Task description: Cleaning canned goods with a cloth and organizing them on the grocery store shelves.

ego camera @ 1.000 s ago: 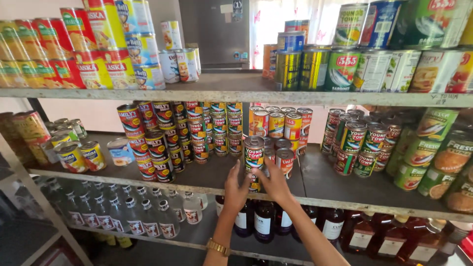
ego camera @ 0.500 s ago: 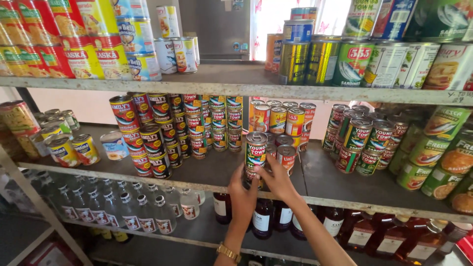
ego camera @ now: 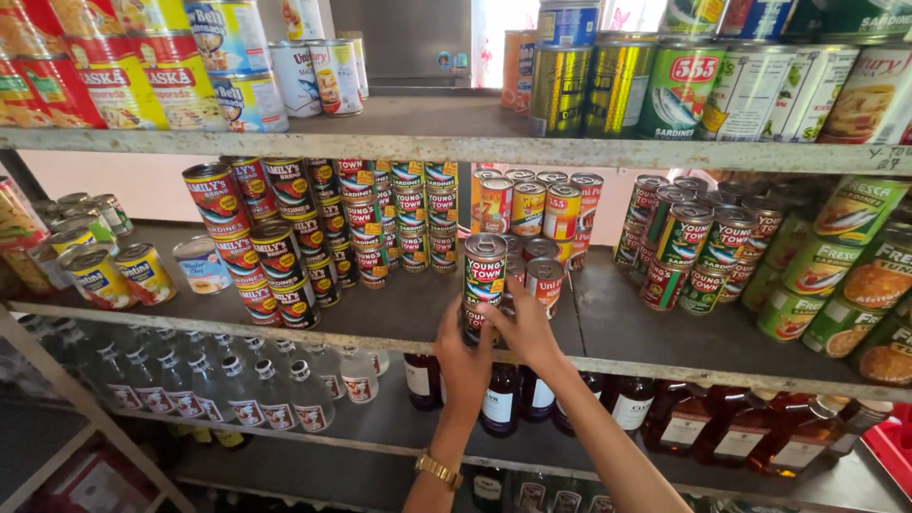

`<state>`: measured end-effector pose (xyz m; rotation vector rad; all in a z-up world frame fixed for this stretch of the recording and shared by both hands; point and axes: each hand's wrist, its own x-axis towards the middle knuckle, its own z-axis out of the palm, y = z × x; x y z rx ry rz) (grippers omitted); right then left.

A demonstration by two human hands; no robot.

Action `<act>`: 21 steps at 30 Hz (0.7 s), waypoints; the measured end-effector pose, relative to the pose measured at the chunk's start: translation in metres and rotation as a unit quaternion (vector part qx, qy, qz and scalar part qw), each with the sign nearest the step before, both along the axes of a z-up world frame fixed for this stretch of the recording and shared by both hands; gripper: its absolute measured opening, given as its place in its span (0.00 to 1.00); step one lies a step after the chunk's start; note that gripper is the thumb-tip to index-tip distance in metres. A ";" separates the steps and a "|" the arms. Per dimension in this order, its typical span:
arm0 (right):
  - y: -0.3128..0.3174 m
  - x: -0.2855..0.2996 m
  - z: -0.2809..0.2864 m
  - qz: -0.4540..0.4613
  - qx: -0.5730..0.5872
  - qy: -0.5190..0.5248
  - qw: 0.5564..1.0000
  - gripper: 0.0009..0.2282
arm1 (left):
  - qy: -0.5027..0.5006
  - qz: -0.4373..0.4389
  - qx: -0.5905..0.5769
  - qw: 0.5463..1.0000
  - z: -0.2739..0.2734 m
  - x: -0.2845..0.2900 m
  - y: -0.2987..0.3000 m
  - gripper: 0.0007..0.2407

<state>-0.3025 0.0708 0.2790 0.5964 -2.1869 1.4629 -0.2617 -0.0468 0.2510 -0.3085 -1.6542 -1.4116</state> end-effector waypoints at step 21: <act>0.003 0.009 0.009 0.029 0.041 0.046 0.998 0.21 | -0.012 0.007 -0.043 0.999 0.012 0.013 0.009 0.22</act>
